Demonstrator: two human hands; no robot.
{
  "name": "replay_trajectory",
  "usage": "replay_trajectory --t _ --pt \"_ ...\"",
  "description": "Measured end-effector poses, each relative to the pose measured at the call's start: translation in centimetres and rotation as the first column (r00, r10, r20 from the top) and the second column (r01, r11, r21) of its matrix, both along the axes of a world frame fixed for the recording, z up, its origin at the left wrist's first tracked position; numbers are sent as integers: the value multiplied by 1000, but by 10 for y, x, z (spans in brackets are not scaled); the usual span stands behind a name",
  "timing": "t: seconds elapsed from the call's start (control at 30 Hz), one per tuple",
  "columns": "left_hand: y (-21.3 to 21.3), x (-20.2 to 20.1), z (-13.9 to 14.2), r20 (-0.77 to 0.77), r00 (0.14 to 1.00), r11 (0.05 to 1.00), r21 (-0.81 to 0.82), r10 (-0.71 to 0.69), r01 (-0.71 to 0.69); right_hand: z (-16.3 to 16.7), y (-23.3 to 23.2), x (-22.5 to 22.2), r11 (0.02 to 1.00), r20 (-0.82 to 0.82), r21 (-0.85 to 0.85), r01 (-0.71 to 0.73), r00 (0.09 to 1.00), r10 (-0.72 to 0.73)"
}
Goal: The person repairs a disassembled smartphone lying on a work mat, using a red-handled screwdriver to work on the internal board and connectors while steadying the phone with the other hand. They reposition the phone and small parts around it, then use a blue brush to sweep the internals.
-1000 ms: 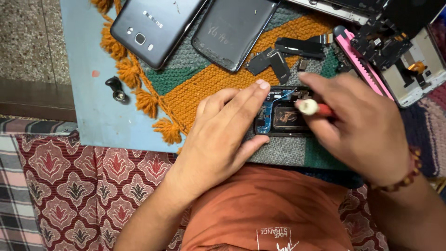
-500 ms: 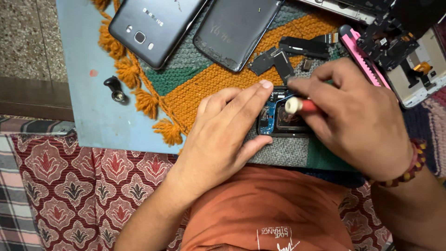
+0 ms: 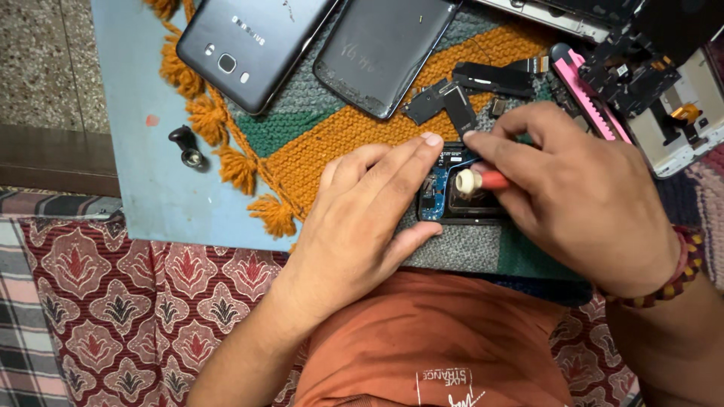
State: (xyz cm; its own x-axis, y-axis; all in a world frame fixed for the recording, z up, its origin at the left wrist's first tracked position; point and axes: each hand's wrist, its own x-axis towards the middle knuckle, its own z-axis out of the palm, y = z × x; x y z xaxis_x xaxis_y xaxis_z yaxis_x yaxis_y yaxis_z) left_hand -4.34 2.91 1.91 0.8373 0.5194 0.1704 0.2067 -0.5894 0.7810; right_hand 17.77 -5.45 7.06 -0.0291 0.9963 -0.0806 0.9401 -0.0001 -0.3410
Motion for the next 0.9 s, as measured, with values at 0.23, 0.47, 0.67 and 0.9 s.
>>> replay_trajectory --t 0.23,0.47,0.67,0.9 --pt "1 0 1 5 1000 1000 -10 -2 2 1 2 0 1000 53 7 -20 998 19" --pt "1 1 2 10 1000 1000 2 -3 3 2 2 0 999 -39 2 -34 999 34" --pt "1 1 2 9 1000 1000 5 1 -1 1 1 1 997 12 -18 -69 998 70" --pt "0 2 1 9 1000 1000 17 7 -7 -6 -6 3 997 -255 -22 -71 965 63"
